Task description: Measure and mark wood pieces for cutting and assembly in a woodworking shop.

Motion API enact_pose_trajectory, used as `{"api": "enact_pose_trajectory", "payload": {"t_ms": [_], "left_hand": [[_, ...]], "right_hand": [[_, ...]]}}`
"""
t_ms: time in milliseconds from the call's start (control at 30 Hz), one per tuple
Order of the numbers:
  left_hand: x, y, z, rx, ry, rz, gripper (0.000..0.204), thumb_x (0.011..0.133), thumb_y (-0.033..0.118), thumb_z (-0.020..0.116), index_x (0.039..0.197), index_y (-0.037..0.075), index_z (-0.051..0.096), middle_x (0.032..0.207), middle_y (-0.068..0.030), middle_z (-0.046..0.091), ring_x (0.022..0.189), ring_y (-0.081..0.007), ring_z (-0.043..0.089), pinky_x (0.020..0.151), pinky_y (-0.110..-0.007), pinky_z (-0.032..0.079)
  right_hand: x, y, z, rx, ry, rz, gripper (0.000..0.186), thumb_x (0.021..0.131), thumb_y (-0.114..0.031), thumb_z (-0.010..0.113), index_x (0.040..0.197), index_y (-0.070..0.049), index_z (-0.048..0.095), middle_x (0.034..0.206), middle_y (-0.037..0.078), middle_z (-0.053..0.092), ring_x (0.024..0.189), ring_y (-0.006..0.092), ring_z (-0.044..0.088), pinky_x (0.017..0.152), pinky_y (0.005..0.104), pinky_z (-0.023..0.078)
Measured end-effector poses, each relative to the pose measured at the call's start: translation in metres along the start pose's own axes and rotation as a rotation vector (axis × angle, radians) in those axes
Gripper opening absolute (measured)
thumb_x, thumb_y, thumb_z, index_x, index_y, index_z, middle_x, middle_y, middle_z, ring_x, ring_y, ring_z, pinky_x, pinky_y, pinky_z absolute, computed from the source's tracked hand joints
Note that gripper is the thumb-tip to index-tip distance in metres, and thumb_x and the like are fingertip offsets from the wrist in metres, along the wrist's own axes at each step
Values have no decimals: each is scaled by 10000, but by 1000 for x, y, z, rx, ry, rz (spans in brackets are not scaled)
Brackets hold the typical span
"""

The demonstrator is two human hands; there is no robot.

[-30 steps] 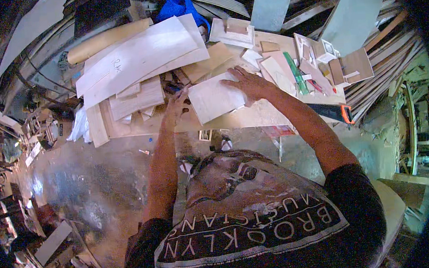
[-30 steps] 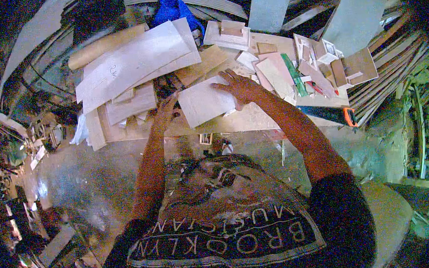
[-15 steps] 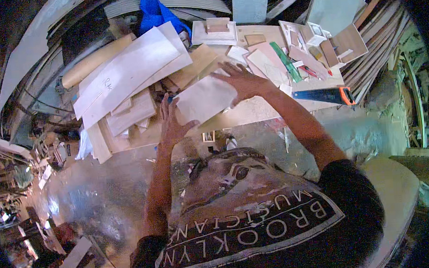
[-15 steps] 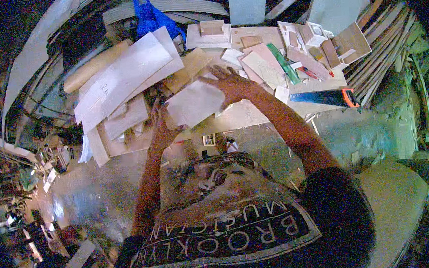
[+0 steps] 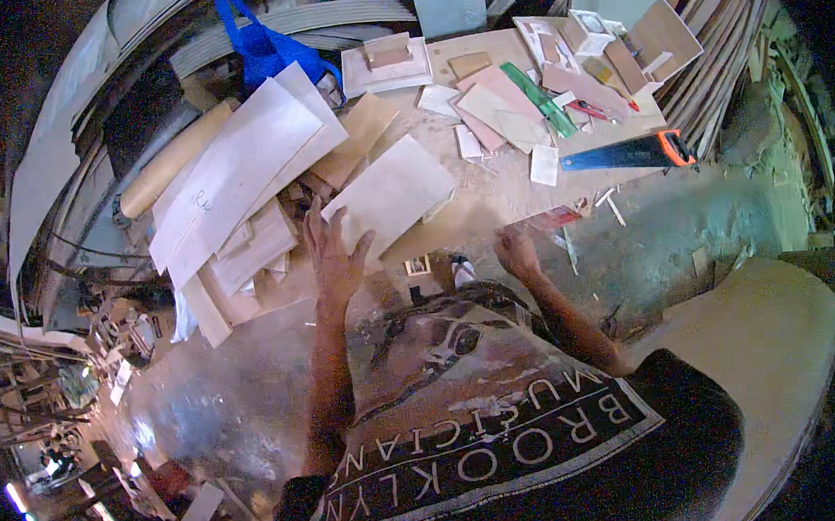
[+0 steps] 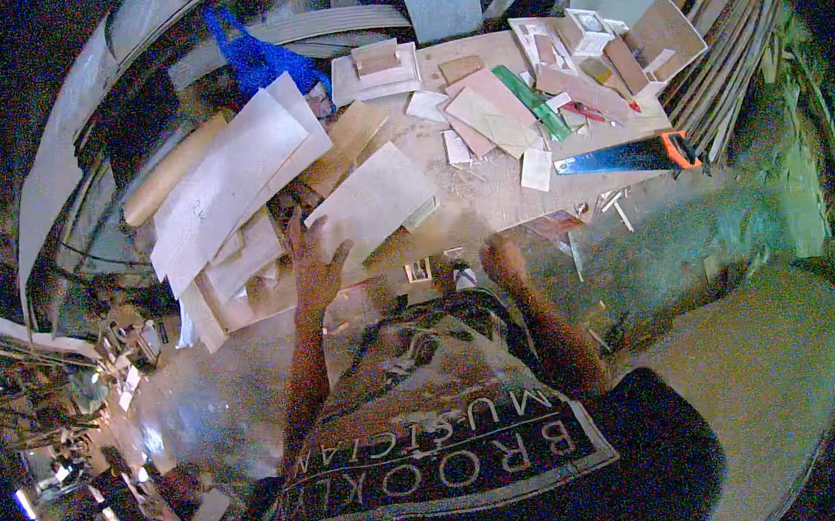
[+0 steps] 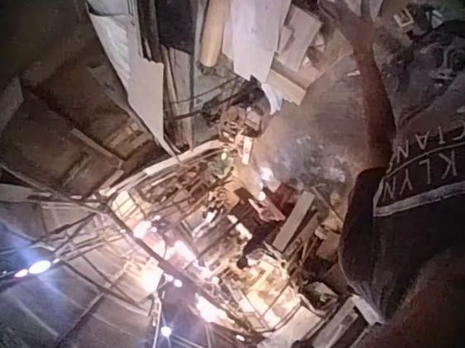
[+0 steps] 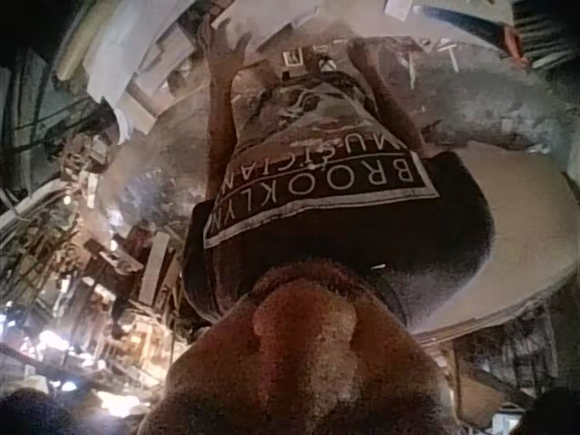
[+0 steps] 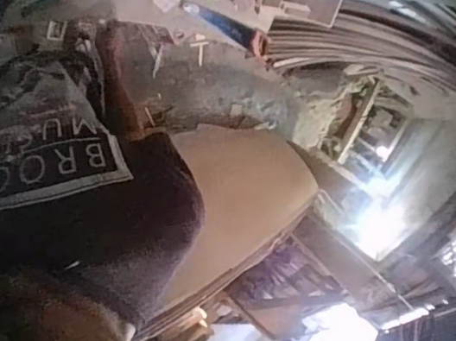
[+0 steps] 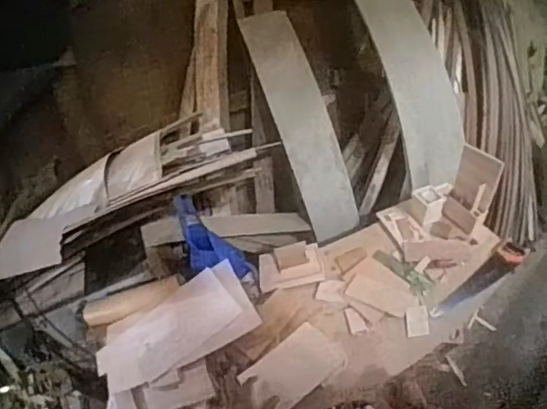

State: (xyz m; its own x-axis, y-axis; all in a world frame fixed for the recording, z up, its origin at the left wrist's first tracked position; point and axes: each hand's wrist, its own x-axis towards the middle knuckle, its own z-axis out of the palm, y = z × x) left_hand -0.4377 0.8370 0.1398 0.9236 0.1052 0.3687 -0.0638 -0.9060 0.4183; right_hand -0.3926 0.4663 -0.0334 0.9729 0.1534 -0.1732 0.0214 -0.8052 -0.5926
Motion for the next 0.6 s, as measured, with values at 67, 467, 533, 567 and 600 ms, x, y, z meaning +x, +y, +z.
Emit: {"api": "enact_pose_trajectory", "payload": {"t_ms": [67, 467, 533, 567, 600], "left_hand": [[-6, -18, 11, -108, 60, -117, 552, 844, 329, 723, 1280, 53, 527, 1487, -216, 321, 1351, -438, 314, 1109, -528, 295], [-220, -123, 65, -728, 88, -910, 281, 937, 292, 616, 949, 22, 690, 838, -91, 674, 767, -224, 612, 751, -375, 505], [-245, -98, 88, -606, 174, -836, 265, 915, 289, 621, 875, 35, 680, 765, -93, 664, 691, -226, 599, 686, -374, 496], [-255, -78, 102, -478, 351, -749, 239, 892, 263, 625, 804, 43, 653, 722, -97, 644, 645, -214, 573, 628, -375, 472], [-263, -63, 109, -471, 363, -762, 239, 892, 263, 625, 804, 43, 653, 722, -97, 644, 645, -214, 573, 628, -375, 472]], "right_hand": [[-20, 27, 15, -34, -140, 57, 244, 817, -250, 624, 876, -16, 660, 719, 167, 631, 637, 270, 616, 610, 402, 496], [-126, 250, 53, -331, -618, 36, 264, 854, -261, 565, 919, -38, 691, 908, 192, 680, 813, 368, 661, 706, 458, 525], [-115, 269, 58, -298, -632, -1, 267, 858, -259, 563, 941, -39, 692, 931, 193, 681, 837, 371, 661, 726, 456, 528], [-108, 277, 61, -284, -632, -33, 269, 860, -258, 562, 951, -40, 692, 943, 194, 682, 848, 372, 661, 736, 455, 530], [-98, 285, 64, -261, -633, -75, 272, 862, -257, 561, 962, -41, 692, 955, 195, 682, 860, 373, 661, 746, 454, 531]]}}
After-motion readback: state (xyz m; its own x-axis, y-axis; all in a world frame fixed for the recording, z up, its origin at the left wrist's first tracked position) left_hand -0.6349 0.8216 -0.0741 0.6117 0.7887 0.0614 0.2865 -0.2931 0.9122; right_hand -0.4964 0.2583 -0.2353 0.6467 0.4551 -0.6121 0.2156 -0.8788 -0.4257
